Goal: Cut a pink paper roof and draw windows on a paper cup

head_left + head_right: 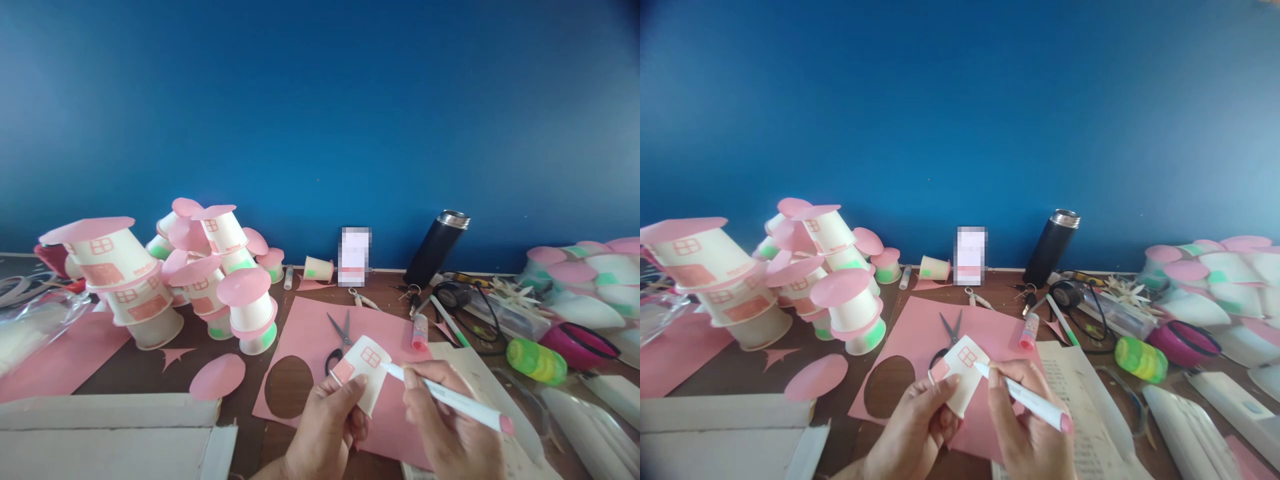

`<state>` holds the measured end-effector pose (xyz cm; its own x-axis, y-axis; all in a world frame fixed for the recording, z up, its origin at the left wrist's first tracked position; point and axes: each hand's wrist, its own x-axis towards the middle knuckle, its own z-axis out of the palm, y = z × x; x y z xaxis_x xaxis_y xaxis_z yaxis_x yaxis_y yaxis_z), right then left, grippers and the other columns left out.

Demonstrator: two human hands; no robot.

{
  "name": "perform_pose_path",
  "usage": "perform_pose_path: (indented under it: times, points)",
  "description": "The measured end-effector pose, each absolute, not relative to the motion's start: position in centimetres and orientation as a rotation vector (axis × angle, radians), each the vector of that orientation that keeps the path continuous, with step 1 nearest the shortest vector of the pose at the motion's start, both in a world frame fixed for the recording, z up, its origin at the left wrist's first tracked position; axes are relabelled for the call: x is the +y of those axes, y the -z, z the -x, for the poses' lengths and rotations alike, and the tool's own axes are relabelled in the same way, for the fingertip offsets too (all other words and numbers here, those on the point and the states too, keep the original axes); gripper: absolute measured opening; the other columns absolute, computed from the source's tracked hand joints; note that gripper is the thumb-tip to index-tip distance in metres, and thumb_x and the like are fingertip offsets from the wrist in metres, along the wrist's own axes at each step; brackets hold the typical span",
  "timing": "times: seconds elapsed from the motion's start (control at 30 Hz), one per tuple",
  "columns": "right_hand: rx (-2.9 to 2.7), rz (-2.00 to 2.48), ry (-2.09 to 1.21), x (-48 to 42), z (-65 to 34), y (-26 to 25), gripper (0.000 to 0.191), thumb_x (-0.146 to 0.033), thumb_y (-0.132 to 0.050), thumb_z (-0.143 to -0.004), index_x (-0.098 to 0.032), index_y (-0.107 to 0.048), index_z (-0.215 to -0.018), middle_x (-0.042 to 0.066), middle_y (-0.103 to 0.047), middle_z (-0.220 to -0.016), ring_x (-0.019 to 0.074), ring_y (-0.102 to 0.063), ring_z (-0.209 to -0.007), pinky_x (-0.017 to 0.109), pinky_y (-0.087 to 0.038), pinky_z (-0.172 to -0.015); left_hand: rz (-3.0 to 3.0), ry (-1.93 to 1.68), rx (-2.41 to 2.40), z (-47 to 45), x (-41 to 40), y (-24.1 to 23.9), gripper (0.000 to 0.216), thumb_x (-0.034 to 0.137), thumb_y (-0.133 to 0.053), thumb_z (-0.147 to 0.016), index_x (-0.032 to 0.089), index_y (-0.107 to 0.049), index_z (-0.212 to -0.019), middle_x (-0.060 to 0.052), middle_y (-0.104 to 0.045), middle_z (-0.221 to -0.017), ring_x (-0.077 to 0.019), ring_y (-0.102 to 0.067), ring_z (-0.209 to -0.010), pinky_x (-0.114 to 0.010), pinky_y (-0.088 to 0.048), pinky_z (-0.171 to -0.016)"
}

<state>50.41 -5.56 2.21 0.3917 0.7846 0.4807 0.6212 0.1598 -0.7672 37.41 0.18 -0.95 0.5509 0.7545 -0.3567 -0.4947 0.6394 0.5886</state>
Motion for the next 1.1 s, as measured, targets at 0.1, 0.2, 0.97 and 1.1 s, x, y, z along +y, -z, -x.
perform_pose_path:
  times: [0.1, 0.2, 0.97, 1.1]
  points:
    - [-1.182, 1.485, -0.139, -5.5, -49.9, -2.9, 0.013, -0.034, -0.053, -0.09, -0.024, -0.06, -0.095, -0.003, -0.059, -0.059, 0.0114, -0.054, -0.046, 0.02, -0.046, -0.044, -0.467, -0.794, 0.627, -37.6, 0.3, 1.3, 0.041, 0.045, -0.081, -0.057, 0.015, -0.053, -0.053, 0.005, -0.045, -0.037, -0.0046, -0.037, -0.034, -0.021, -0.02, -0.04]
    - [-1.073, 1.546, -0.082, -5.1, -49.7, -3.6, 0.022, -0.038, -0.051, -0.091, -0.025, -0.062, -0.105, -0.001, -0.064, -0.069, 0.0129, -0.059, -0.056, 0.023, -0.051, -0.056, -0.48, -0.822, 0.616, -37.8, 0.3, 1.6, 0.042, 0.048, -0.081, -0.056, 0.014, -0.055, -0.055, 0.005, -0.045, -0.036, -0.0049, -0.037, -0.033, -0.02, -0.02, -0.038]
    - [-0.661, 1.247, -0.939, -3.1, -49.8, -2.9, 0.041, -0.051, -0.061, -0.082, -0.023, -0.056, -0.111, 0.004, -0.07, -0.086, 0.0208, -0.067, -0.074, 0.029, -0.054, -0.06, -0.556, -0.689, 0.55, -37.7, -0.4, 1.0, 0.039, 0.044, -0.086, -0.052, 0.011, -0.071, -0.067, -0.001, -0.06, -0.054, -0.0091, -0.049, -0.051, -0.023, -0.037, -0.055]
    - [-0.702, 1.229, -0.952, -3.2, -49.8, -3.0, 0.044, -0.056, -0.054, -0.084, -0.025, -0.055, -0.116, 0.001, -0.069, -0.074, 0.0207, -0.067, -0.061, 0.027, -0.052, -0.049, -0.224, -0.549, 0.425, -37.3, 0.1, 0.6, 0.044, 0.049, -0.08, -0.061, 0.012, -0.071, -0.084, -0.001, -0.059, -0.058, -0.0099, -0.051, -0.054, -0.021, -0.035, -0.052]
